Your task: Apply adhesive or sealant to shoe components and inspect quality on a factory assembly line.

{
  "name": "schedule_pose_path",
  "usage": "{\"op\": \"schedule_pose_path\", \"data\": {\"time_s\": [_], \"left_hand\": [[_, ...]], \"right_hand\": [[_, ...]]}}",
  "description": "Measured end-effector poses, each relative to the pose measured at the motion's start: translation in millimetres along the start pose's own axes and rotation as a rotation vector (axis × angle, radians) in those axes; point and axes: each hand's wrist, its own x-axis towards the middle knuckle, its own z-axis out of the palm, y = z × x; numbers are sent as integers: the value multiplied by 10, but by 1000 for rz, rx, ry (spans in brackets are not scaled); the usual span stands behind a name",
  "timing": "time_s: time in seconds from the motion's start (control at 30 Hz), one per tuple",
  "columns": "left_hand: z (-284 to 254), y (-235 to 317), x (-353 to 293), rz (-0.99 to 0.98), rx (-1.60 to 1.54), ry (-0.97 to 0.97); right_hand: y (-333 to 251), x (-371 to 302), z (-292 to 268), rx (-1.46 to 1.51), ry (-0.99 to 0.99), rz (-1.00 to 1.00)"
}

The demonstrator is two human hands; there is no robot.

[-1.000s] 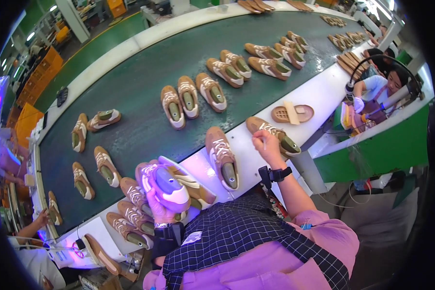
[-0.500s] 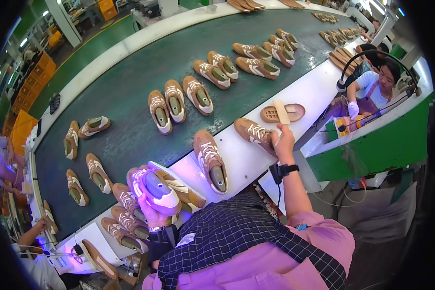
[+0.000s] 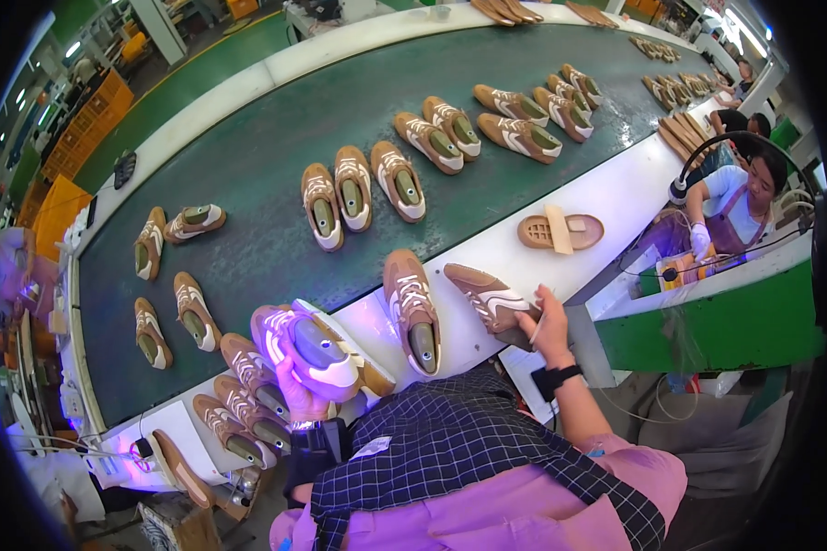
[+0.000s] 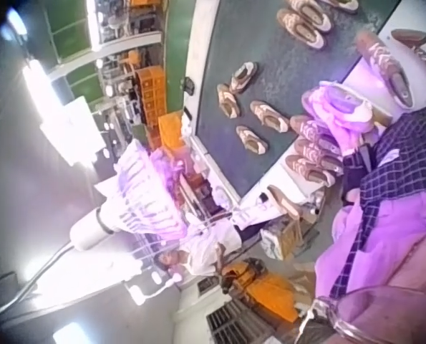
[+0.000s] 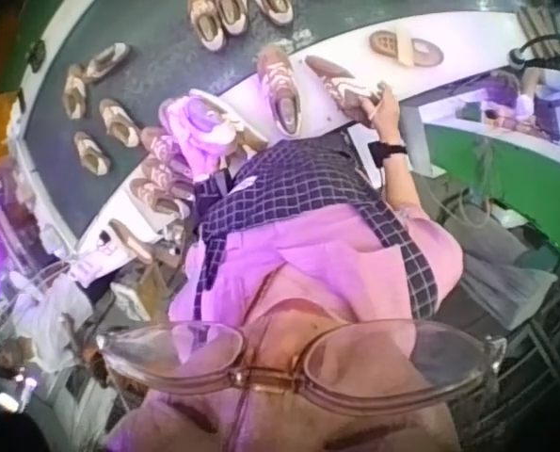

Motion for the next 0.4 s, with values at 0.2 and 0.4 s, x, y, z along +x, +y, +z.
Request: {"op": "schedule_pose_path", "data": {"time_s": [0.2,0.4], "left_hand": [[-6,-68,142,-111,-20,6],[-84,-128,190,1,-35,14]], "right_hand": [[228,580,23,478,-884,298],[333,632,234,292,-952,167]]}}
